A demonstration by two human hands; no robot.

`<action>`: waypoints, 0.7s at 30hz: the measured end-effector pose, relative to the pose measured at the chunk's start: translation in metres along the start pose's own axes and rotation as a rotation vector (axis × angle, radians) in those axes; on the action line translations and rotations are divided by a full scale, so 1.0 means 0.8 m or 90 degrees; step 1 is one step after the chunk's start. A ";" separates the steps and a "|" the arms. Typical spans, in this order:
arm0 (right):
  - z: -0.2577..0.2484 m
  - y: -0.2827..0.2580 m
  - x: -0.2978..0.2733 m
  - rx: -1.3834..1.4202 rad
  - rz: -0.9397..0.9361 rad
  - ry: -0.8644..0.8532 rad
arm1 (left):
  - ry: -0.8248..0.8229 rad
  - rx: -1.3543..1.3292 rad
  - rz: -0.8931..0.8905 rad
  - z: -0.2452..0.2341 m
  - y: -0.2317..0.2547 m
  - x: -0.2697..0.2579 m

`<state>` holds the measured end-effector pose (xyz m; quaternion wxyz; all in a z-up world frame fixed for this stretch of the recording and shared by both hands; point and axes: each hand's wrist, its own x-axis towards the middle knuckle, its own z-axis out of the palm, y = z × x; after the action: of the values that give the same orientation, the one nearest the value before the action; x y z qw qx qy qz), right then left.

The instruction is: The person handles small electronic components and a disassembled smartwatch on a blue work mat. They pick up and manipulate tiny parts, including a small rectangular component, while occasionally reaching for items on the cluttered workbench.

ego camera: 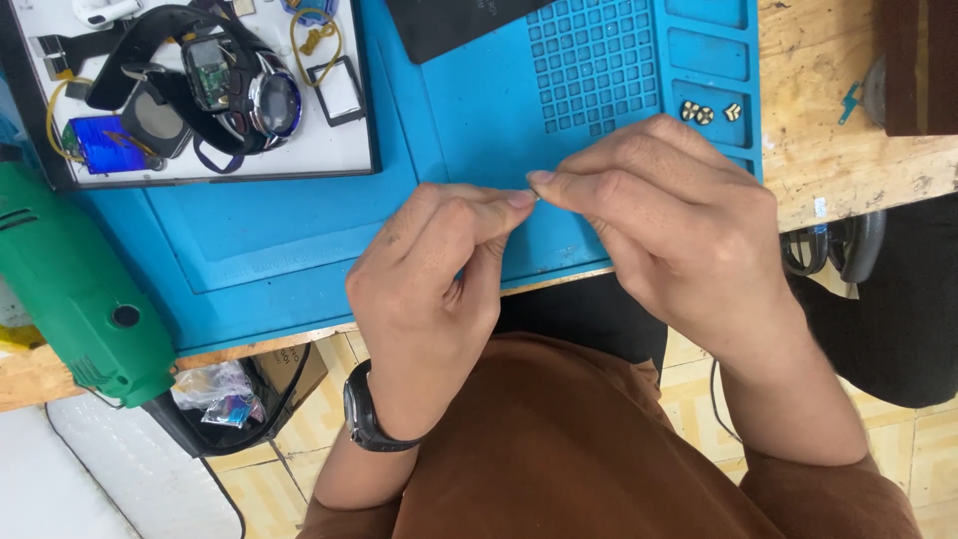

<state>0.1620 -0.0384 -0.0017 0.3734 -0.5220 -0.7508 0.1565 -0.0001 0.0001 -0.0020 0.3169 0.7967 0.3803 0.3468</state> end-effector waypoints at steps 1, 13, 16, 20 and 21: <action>-0.001 0.000 0.000 -0.001 0.000 0.000 | 0.000 0.000 0.000 0.001 0.000 0.000; -0.004 -0.003 0.002 0.012 0.023 -0.022 | -0.006 0.002 0.003 0.001 -0.001 -0.001; -0.003 -0.003 0.001 0.011 0.024 -0.023 | 0.001 0.017 -0.002 0.002 -0.001 -0.001; -0.004 -0.003 0.002 0.001 0.027 -0.025 | 0.000 0.020 0.016 0.001 -0.002 -0.001; -0.005 -0.004 0.002 0.003 0.027 -0.029 | 0.000 0.020 0.021 0.001 -0.002 -0.001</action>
<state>0.1623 -0.0387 0.0033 0.3542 -0.5329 -0.7476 0.1778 -0.0002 0.0003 -0.0038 0.2988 0.8075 0.3727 0.3461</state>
